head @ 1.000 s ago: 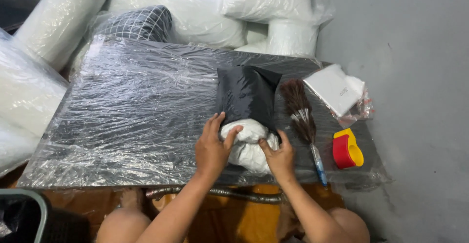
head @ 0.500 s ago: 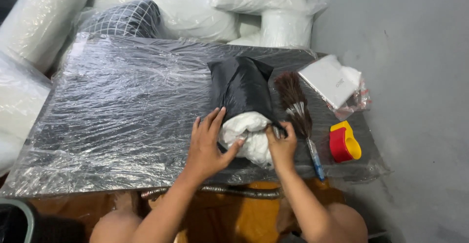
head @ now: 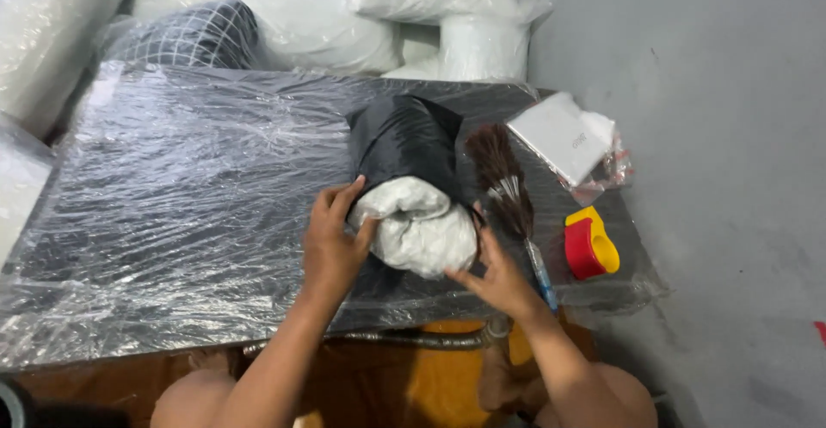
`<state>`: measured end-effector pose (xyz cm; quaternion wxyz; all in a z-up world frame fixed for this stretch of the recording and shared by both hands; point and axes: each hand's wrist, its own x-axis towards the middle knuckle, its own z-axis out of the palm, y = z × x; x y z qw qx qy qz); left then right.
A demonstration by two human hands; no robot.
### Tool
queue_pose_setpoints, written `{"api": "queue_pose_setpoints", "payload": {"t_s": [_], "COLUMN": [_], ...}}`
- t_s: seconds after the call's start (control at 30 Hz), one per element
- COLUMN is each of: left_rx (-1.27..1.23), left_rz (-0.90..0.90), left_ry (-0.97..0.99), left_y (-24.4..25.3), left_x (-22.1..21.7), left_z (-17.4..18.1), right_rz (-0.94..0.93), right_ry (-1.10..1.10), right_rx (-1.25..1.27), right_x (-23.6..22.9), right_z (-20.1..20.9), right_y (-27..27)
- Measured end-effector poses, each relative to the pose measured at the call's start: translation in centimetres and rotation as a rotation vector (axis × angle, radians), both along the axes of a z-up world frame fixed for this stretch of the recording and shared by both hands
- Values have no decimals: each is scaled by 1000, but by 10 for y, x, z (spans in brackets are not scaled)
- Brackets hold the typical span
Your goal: The person wraps a white pillow-like object in a white plastic bag, ties the bag, and secures it with tape. They then place the wrapped item into a black plastic bag.
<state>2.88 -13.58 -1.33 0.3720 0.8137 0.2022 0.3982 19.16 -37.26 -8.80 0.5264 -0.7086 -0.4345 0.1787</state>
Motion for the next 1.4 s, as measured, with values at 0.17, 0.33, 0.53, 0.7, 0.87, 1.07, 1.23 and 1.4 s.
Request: {"api": "queue_pose_setpoints", "payload": {"t_s": [0.17,0.33,0.53,0.7,0.87,1.07,1.23,1.4], "left_rx": [173,291,359,378,532,603,634,394], "left_rz": [89,148,83,-58,124,157,140,-10], "left_ry": [77,82,160,261,357,373,348,415], "left_y": [-17,-23,-20,-35,-37,-41,-42,-35], "left_x": [9,16,4,-12,-9,-1,-8,-26], "left_z": [0,-25,2,30,4,-30,-27,3], "right_rz": [-402,-662,-728,-754,-556,-184,-285,-336], "right_ry": [-274,-212,-293,-293,-446,-631,-950,-1019], "right_rx": [-106,-162,-193,-255,-256,-86,15,35], "right_x": [25,1,5,-7,-6,-32,-26,-23], "right_z": [-43,-26,-28,-7,6,76,36,22], "right_y": [14,38,45,44,32,13,22,18]}}
